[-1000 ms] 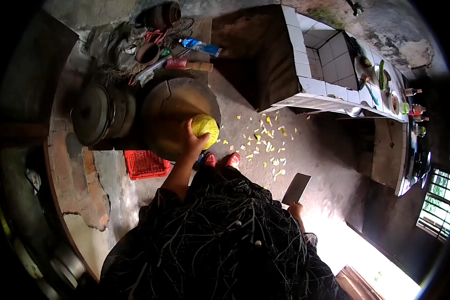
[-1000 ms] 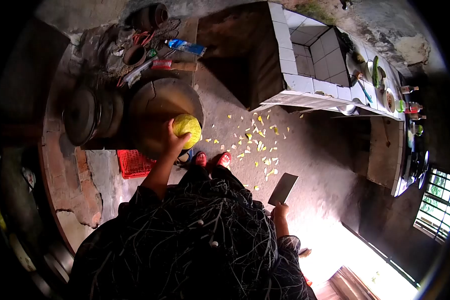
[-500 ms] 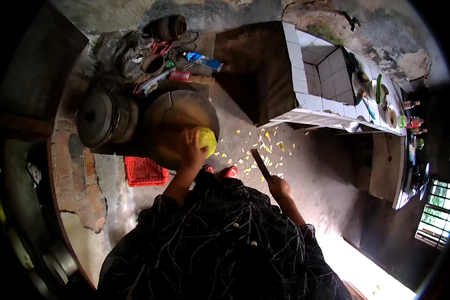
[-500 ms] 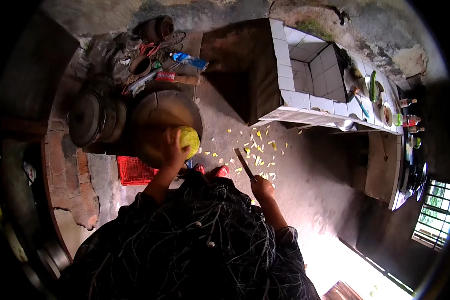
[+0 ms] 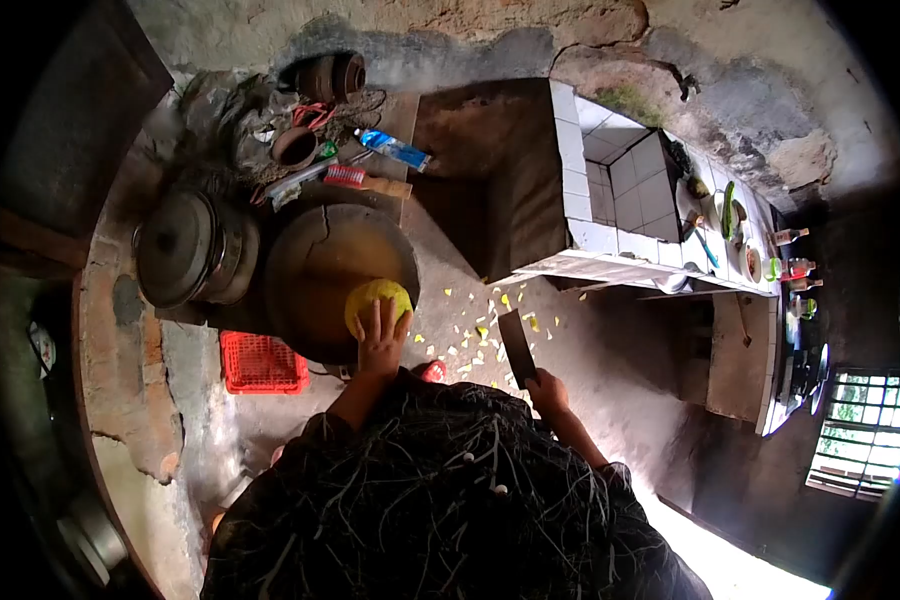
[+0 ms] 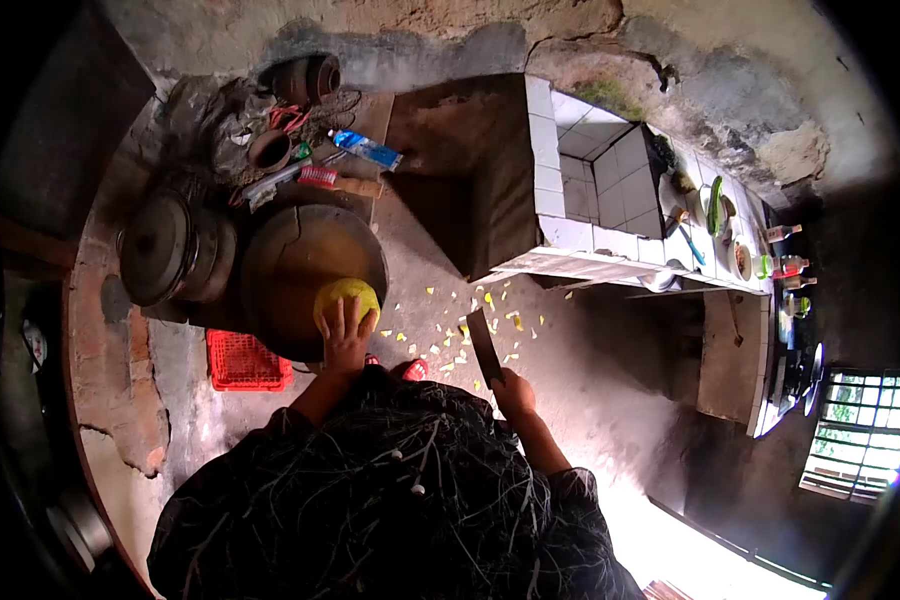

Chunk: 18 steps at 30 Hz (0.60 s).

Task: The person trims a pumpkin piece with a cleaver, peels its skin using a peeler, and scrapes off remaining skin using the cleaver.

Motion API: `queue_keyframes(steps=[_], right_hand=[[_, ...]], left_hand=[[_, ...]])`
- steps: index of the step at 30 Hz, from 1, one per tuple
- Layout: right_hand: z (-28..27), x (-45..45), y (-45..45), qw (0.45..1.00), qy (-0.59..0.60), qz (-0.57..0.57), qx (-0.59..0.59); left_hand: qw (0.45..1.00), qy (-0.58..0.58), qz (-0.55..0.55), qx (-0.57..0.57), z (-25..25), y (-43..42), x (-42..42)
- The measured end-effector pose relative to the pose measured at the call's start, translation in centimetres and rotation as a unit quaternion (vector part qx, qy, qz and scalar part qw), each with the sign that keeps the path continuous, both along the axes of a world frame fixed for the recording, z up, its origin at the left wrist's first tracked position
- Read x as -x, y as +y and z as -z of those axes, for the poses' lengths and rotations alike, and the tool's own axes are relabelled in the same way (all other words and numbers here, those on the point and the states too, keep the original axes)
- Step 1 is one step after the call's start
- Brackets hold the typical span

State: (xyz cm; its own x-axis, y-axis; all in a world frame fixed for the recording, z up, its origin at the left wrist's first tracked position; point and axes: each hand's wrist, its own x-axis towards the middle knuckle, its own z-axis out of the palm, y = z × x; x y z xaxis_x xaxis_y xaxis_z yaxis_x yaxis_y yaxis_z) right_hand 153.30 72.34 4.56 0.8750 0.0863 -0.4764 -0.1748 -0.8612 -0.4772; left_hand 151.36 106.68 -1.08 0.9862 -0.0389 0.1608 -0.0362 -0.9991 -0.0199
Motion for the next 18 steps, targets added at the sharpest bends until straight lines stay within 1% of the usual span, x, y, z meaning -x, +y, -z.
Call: queue_keyframes(steps=[1,2,3,5,7,8,9,11,12,13,15,17,18], right_hand=[[0.4,0.4,-0.6,1.000,-0.003,0.021,-0.018],[-0.1,0.5,-0.4,1.000,-0.012,0.021,-0.008],[-0.8,0.5,-0.4,0.994,0.080,0.072,0.017],[-1.5,0.7,-0.4,0.991,0.093,0.100,-0.007],[1.4,1.2,-2.1,0.995,0.063,0.076,-0.008],[0.9,1.1,-1.9,0.988,0.094,0.117,-0.024],[0.4,1.0,-1.8,0.987,0.102,0.118,-0.034],[-0.2,0.7,-1.4,0.992,0.081,0.096,-0.022],[0.5,0.8,-1.7,0.990,0.088,0.104,-0.021],[1.2,0.9,-1.9,0.996,0.046,0.079,-0.024],[0.4,1.0,-1.5,0.992,0.066,0.102,-0.046],[0.3,1.3,-1.3,0.986,0.077,0.133,-0.066],[0.5,1.7,-1.4,0.987,0.057,0.127,-0.076]], left_hand=[[1.000,0.004,-0.008,0.003,0.6,-0.2,0.2],[1.000,-0.003,-0.003,0.005,0.8,-0.3,0.0],[0.999,-0.028,-0.016,0.012,1.0,-0.5,-0.1],[0.998,-0.059,-0.017,0.023,1.4,-0.9,-0.3],[0.994,-0.097,-0.052,-0.001,2.0,-1.3,-0.7],[0.994,-0.094,-0.060,0.002,2.0,-1.4,-0.7],[0.994,-0.099,-0.049,0.009,1.8,-1.4,-0.8],[0.993,-0.102,-0.056,0.019,1.7,-1.1,-0.7],[0.991,-0.121,-0.059,-0.004,1.7,-1.1,-1.0],[0.991,-0.124,-0.050,0.002,1.7,-1.2,-1.1],[0.993,-0.065,-0.090,0.047,0.8,-1.2,-1.2],[0.994,-0.049,-0.076,0.061,0.4,-1.1,-1.0],[0.994,-0.042,-0.080,0.054,0.2,-1.3,-1.1]])
